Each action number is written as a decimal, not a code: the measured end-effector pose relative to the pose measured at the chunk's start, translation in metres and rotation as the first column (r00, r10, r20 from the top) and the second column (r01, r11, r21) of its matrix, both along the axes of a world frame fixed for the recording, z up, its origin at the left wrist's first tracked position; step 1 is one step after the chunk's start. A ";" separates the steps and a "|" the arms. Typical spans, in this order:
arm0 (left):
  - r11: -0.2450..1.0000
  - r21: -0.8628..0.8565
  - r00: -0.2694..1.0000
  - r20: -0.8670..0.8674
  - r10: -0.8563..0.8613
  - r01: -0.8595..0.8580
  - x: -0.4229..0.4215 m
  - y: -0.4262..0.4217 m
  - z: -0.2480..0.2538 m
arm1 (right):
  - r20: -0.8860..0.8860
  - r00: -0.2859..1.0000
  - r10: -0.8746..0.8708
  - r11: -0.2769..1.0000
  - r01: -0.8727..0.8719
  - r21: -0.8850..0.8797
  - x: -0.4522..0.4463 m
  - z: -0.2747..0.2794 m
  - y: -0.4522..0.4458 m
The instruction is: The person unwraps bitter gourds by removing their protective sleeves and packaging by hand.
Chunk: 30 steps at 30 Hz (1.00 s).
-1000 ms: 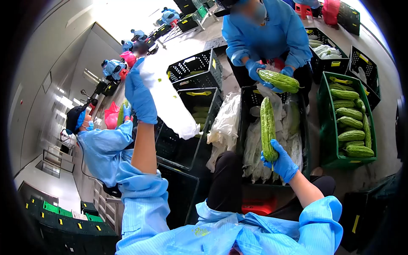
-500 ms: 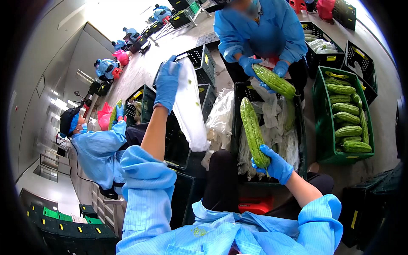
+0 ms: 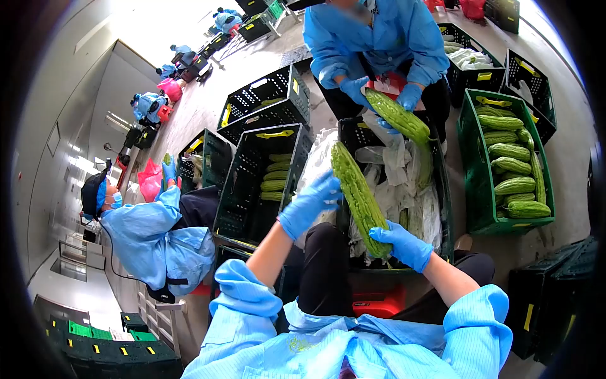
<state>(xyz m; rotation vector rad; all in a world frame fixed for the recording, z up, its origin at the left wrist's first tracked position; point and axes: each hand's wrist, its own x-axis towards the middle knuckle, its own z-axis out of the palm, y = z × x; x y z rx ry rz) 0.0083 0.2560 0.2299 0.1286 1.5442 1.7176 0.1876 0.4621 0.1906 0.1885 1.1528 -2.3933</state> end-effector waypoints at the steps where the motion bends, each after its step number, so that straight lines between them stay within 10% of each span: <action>1: 1.000 0.006 0.999 0.043 -0.020 0.020 0.028 0.018 0.021 | -0.043 0.999 -0.018 0.998 0.021 0.064 -0.001 0.000 -0.001; 12: 0.922 0.280 0.954 0.206 0.216 -0.269 0.053 0.030 -0.015 | -0.162 0.987 0.017 0.905 0.053 0.422 -0.003 -0.008 -0.006; 19: 0.899 0.359 0.945 0.292 0.147 -0.251 0.052 0.015 -0.039 | -0.010 0.998 0.060 0.983 -0.057 0.173 -0.005 -0.008 0.001; 30: 0.868 0.324 0.920 0.236 0.312 -0.377 0.056 0.034 -0.048 | -0.049 0.986 -0.159 0.902 0.165 0.398 -0.001 -0.018 -0.004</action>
